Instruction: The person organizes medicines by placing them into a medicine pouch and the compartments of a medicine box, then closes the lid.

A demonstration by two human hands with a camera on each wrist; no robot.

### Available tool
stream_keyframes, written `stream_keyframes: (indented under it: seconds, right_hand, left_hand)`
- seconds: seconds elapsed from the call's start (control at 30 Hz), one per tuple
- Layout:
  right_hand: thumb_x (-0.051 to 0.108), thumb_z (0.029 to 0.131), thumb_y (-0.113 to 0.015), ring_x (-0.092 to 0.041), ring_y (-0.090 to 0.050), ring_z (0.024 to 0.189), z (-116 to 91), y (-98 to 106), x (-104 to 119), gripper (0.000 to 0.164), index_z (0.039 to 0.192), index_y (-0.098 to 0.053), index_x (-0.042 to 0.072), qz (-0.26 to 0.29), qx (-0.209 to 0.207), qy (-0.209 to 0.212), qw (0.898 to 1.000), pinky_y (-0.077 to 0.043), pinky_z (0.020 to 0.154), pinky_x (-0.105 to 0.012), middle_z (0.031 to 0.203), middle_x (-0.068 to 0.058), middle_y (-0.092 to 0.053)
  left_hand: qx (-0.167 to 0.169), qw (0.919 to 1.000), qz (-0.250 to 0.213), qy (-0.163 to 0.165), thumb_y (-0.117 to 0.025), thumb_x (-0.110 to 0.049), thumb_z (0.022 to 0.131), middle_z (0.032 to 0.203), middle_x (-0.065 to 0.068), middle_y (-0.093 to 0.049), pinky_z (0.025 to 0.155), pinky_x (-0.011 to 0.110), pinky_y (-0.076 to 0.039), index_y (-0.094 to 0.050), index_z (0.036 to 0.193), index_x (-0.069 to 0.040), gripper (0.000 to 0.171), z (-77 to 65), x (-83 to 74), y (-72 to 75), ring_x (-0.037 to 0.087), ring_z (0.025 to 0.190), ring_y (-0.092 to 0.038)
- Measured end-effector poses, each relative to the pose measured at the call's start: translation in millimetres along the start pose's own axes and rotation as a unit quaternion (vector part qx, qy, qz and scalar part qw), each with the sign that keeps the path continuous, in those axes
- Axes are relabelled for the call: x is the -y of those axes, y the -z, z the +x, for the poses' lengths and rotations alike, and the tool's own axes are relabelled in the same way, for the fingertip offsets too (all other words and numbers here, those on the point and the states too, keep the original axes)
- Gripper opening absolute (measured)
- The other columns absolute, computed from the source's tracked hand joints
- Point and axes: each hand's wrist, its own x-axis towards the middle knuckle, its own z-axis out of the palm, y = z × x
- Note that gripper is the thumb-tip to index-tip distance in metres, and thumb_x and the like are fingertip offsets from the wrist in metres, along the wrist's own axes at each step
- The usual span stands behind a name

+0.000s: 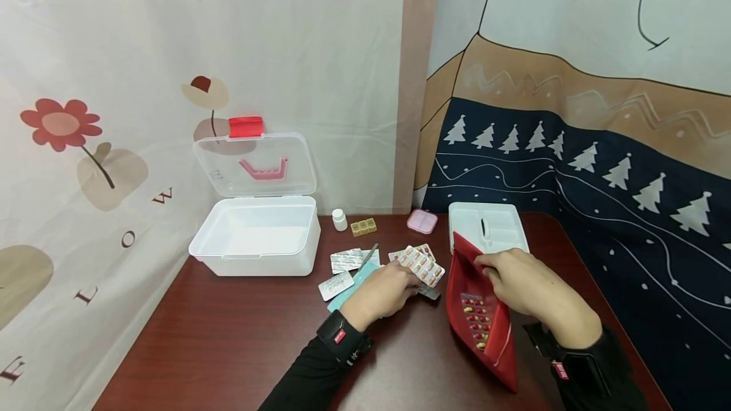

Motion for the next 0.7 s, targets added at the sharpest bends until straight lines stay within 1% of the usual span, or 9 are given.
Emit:
stream_keyframes:
  seconds: [0.1, 0.17, 0.27, 0.4, 0.5, 0.57, 0.63, 0.7]
  right_hand:
    - [0.007, 0.102, -0.072, -0.012, -0.058, 0.075, 0.1, -0.5, 0.1, 0.032, 0.134, -0.077, 0.003, 0.0, -0.007, 0.007, 1.0, -0.043, 0.06, -0.025, 0.107, -0.012, -0.076]
    - [0.007, 0.102, -0.072, -0.011, -0.056, 0.074, 0.3, -0.9, 0.1, 0.032, 0.134, -0.077, 0.003, 0.0, -0.012, 0.012, 1.0, -0.043, 0.06, -0.025, 0.107, -0.01, -0.076]
    - [0.007, 0.103, -0.072, -0.011, -0.055, 0.073, 0.7, -1.3, -0.1, 0.032, 0.134, -0.077, 0.003, 0.001, -0.017, 0.017, 1.0, -0.042, 0.06, -0.025, 0.106, -0.009, -0.076]
    - [0.007, 0.103, -0.071, -0.01, -0.054, 0.07, 1.0, -2.1, 0.1, 0.031, 0.133, -0.077, 0.003, 0.001, -0.019, 0.017, 1.0, -0.042, 0.06, -0.025, 0.105, -0.009, -0.076]
    - [0.007, 0.103, -0.071, -0.009, -0.054, 0.068, 1.1, -2.3, 0.3, 0.032, 0.134, -0.077, 0.003, 0.003, -0.018, 0.014, 1.0, -0.043, 0.059, -0.024, 0.105, -0.01, -0.076]
    - [0.007, 0.103, -0.07, -0.009, -0.053, 0.066, 1.1, -2.4, 0.5, 0.032, 0.135, -0.076, 0.003, 0.005, -0.017, 0.01, 1.0, -0.043, 0.058, -0.024, 0.105, -0.01, -0.075]
    - [0.007, 0.103, -0.07, -0.008, -0.053, 0.065, 1.1, -2.3, 0.1, 0.033, 0.135, -0.076, 0.003, 0.005, -0.018, 0.008, 1.0, -0.043, 0.057, -0.025, 0.105, -0.011, -0.075]
    - [0.007, 0.104, -0.07, -0.008, -0.054, 0.064, 1.0, -2.4, 0.1, 0.033, 0.136, -0.075, 0.002, 0.008, -0.017, 0.005, 1.0, -0.044, 0.056, -0.024, 0.105, -0.012, -0.075]
  left_hand:
    - [-0.023, 0.9997, 0.0, -0.008, -0.074, -0.023, 0.105, 0.097, -0.008, -0.08, 0.076, 0.032, -0.062, -0.086, 0.098, -0.028, 0.015, 0.6, -0.4, 0.9, 0.016, 0.098, -0.074]
    - [-0.041, 0.9991, 0.007, -0.013, -0.073, -0.02, 0.104, 0.098, -0.008, -0.078, 0.075, 0.03, -0.061, -0.086, 0.097, -0.029, 0.017, 1.1, -0.2, 1.5, 0.015, 0.098, -0.072]
    - [-0.061, 0.9978, 0.02, -0.017, -0.073, -0.019, 0.103, 0.101, -0.008, -0.072, 0.077, 0.026, -0.06, -0.087, 0.101, -0.031, 0.018, 1.4, 0.4, 3.4, 0.012, 0.1, -0.069]
    - [-0.078, 0.9969, 0.005, -0.01, -0.073, -0.022, 0.103, 0.102, -0.008, -0.069, 0.078, 0.022, -0.058, -0.088, 0.109, -0.031, 0.018, 0.3, 1.5, 11.8, 0.01, 0.1, -0.067]
    - [-0.094, 0.9953, -0.023, 0.011, -0.071, -0.023, 0.105, 0.101, -0.007, -0.07, 0.077, 0.024, -0.057, -0.088, 0.112, -0.027, 0.019, -1.4, 3.2, 21.7, 0.011, 0.097, -0.067]
    - [-0.109, 0.9925, -0.046, 0.031, -0.069, -0.023, 0.105, 0.101, -0.007, -0.072, 0.078, 0.025, -0.058, -0.088, 0.113, -0.025, 0.021, -2.7, 4.8, 28.8, 0.012, 0.095, -0.068]
    - [-0.127, 0.9874, -0.081, 0.05, -0.067, -0.023, 0.105, 0.1, -0.006, -0.074, 0.078, 0.025, -0.058, -0.088, 0.113, -0.022, 0.023, -3.9, 6.2, 36.5, 0.012, 0.092, -0.069]
    - [-0.145, 0.9798, -0.124, 0.062, -0.066, -0.022, 0.104, 0.098, -0.005, -0.076, 0.077, 0.023, -0.056, -0.089, 0.112, -0.019, 0.023, -5.1, 6.5, 44.6, 0.011, 0.089, -0.07]
